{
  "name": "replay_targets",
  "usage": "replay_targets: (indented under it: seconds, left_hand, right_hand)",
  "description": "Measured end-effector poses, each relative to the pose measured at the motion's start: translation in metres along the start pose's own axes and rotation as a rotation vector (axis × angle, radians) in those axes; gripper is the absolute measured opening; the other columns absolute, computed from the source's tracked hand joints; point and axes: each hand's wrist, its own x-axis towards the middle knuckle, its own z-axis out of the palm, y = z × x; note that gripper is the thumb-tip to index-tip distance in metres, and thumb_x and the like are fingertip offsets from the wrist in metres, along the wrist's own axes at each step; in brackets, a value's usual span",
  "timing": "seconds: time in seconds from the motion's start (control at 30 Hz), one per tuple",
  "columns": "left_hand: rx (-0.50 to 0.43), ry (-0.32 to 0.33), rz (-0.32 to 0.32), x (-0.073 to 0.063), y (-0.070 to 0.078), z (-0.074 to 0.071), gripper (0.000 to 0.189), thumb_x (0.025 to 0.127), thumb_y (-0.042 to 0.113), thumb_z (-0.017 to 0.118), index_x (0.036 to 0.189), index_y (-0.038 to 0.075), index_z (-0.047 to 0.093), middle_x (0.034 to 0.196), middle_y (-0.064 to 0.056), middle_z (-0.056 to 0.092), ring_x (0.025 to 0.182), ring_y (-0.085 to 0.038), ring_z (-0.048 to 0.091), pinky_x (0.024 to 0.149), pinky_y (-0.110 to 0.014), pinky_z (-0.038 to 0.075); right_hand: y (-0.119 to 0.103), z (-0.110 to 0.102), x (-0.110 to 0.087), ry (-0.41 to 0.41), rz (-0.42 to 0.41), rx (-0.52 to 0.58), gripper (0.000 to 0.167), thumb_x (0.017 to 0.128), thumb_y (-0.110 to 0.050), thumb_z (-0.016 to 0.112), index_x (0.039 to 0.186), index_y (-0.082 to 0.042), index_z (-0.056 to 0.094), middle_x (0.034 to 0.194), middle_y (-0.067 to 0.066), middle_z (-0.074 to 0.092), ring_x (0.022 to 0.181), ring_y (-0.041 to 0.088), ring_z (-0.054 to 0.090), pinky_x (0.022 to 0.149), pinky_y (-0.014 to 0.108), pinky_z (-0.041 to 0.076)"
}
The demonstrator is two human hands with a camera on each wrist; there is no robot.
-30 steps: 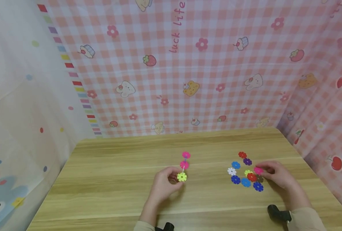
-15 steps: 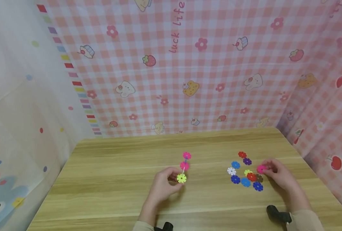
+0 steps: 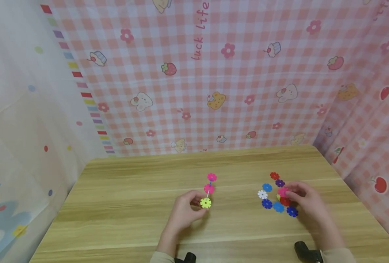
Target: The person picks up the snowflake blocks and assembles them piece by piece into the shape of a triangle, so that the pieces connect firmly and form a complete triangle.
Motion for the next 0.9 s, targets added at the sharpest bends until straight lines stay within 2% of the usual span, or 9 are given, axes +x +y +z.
replay_targets:
  seconds: [0.03,0.07,0.17,0.37,0.5,0.67,0.9]
  left_hand:
    - [-0.001,0.0,0.001,0.0,0.0,0.0,0.031,0.074,-0.003,0.081,0.102,0.003,0.069,0.088,0.0,0.068,0.08,-0.014,0.065,0.078,-0.031,0.057]
    - [0.0,0.0,0.001,0.0,0.0,0.0,0.03,0.075,-0.003,0.081,0.102,0.003,0.069,0.087,0.0,0.068,0.08,-0.014,0.065,0.078,-0.031,0.057]
    - [0.003,0.001,0.001,0.0,-0.001,0.0,0.03,0.075,-0.003,0.081,0.102,0.003,0.069,0.087,0.0,0.068,0.079,-0.014,0.065,0.078,-0.03,0.057]
    - [-0.002,0.005,-0.008,-0.001,-0.001,0.001,0.031,0.074,-0.002,0.081,0.102,0.004,0.069,0.088,0.0,0.068,0.08,-0.014,0.065,0.078,-0.028,0.056]
    - [-0.025,0.008,-0.016,-0.001,0.001,0.002,0.031,0.075,-0.002,0.081,0.103,0.004,0.069,0.09,-0.001,0.069,0.082,-0.016,0.066,0.079,-0.028,0.056]
    - [-0.063,0.024,-0.033,0.0,0.003,0.003,0.033,0.075,-0.001,0.082,0.104,0.004,0.069,0.092,-0.002,0.07,0.083,-0.018,0.066,0.08,-0.029,0.056]
    - [-0.095,0.061,-0.045,-0.001,0.003,0.005,0.031,0.075,-0.003,0.081,0.104,0.001,0.068,0.088,-0.003,0.069,0.079,-0.015,0.065,0.076,-0.028,0.057]
  right_hand:
    - [-0.005,0.007,0.001,0.009,-0.038,-0.068,0.021,0.094,-0.005,0.066,0.111,0.006,0.063,0.091,0.008,0.068,0.076,0.007,0.061,0.066,0.025,0.053]
    - [-0.009,0.014,0.001,0.002,-0.064,-0.09,0.019,0.093,-0.004,0.067,0.11,0.006,0.064,0.091,0.01,0.068,0.077,0.006,0.061,0.066,0.024,0.053]
    - [-0.022,0.04,0.004,-0.039,-0.111,-0.068,0.016,0.091,-0.001,0.069,0.106,0.005,0.066,0.09,0.012,0.07,0.076,0.007,0.063,0.067,0.024,0.054]
    - [-0.047,0.091,0.007,-0.132,-0.056,-0.022,0.011,0.089,-0.005,0.072,0.099,-0.001,0.069,0.09,0.006,0.07,0.077,0.014,0.062,0.068,0.024,0.053]
    - [-0.06,0.118,0.006,-0.176,-0.059,0.018,0.008,0.088,-0.006,0.073,0.095,-0.003,0.07,0.092,0.005,0.071,0.081,0.017,0.064,0.072,0.026,0.053]
    - [-0.073,0.141,0.003,-0.2,-0.103,0.035,0.008,0.086,-0.009,0.075,0.092,-0.007,0.071,0.09,0.002,0.071,0.081,0.017,0.066,0.075,0.026,0.055]
    - [-0.083,0.155,0.0,-0.194,-0.109,0.084,0.009,0.084,-0.006,0.076,0.091,-0.008,0.07,0.089,0.002,0.07,0.082,0.019,0.066,0.075,0.027,0.056]
